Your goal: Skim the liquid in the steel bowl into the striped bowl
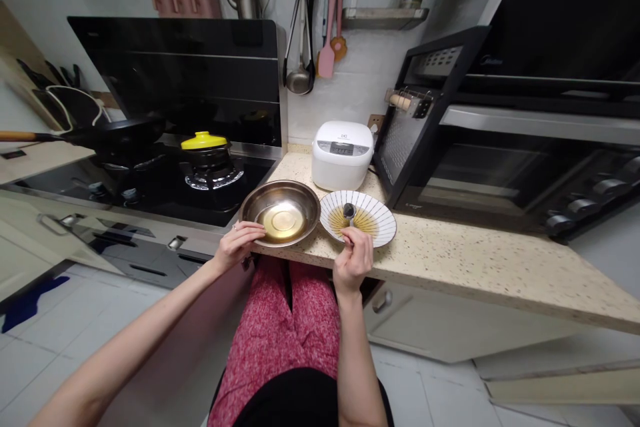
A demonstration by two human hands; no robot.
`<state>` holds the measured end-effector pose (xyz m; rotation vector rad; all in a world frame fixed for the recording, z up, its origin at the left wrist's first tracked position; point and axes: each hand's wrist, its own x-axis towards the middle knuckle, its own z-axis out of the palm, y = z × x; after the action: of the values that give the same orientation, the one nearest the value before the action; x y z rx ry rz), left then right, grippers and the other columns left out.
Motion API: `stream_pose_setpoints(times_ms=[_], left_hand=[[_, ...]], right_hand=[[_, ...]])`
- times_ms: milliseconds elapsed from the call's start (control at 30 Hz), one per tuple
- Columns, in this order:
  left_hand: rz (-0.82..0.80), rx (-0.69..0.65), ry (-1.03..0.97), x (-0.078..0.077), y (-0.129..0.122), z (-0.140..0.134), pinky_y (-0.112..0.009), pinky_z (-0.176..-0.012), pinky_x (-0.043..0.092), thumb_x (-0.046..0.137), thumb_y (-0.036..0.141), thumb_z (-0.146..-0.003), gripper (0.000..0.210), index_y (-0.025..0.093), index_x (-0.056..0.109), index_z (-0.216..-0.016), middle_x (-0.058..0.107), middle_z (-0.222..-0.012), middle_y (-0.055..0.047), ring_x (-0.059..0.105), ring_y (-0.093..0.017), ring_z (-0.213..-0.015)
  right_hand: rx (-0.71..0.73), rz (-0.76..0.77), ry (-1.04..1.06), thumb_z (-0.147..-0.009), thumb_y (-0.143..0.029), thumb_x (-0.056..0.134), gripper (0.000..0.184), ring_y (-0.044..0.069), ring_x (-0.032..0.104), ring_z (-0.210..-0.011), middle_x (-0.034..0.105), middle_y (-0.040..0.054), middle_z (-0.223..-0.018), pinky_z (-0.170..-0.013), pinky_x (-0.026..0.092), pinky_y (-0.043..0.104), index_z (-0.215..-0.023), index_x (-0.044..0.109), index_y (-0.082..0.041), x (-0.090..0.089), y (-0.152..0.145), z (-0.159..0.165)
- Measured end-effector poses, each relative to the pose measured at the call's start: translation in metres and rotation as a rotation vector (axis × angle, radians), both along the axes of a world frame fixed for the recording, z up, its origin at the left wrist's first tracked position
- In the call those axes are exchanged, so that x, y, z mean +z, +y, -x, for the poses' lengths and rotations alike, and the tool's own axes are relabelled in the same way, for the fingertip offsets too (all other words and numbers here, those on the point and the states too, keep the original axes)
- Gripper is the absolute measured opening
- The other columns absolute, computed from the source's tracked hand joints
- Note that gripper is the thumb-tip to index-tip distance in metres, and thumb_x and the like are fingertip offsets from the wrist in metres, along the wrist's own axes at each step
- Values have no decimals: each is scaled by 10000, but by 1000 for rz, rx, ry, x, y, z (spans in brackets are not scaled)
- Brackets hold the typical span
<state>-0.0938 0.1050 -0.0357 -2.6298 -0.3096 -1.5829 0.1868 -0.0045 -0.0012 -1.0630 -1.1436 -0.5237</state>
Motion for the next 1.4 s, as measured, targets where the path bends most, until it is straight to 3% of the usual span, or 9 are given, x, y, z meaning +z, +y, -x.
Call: stream_pose_setpoints(times_ms=[233, 400, 833, 1400], left_hand=[[24, -7, -1, 1, -1, 0, -375, -882, 604, 548, 200, -1044, 228, 182, 714, -1200, 790, -1040, -94, 721, -217, -1058], [3, 19, 11, 0, -1, 0, -372, -880, 599, 545, 167, -1040, 219, 179, 712, -1181, 788, -1027, -88, 719, -213, -1043], [11, 7, 13, 3, -2, 0, -361, -877, 596, 548, 174, -1039, 217, 180, 711, -1181, 791, -1028, -90, 723, -212, -1043], [7, -10, 4, 4, -3, -2, -375, -874, 612, 521, 193, -1054, 243, 175, 704, -1213, 795, -1030, -99, 731, -214, -1055]], right_hand=[[158, -106, 310, -1042, -290, 498, 176, 153, 630, -757, 642, 30, -871, -716, 534, 320, -965, 634, -210, 7, -5, 17], [219, -120, 370, -1035, -310, 517, 171, 151, 639, -749, 631, 23, -864, -701, 539, 317, -944, 620, -208, 14, -8, 34], [533, 204, 420, -1033, -370, 516, 233, 128, 618, -698, 663, 17, -873, -686, 526, 279, -917, 643, -213, -3, 0, 66], [617, 322, 485, -1002, -435, 553, 265, 113, 570, -638, 675, 2, -816, -615, 484, 245, -888, 638, -211, -11, 8, 68]])
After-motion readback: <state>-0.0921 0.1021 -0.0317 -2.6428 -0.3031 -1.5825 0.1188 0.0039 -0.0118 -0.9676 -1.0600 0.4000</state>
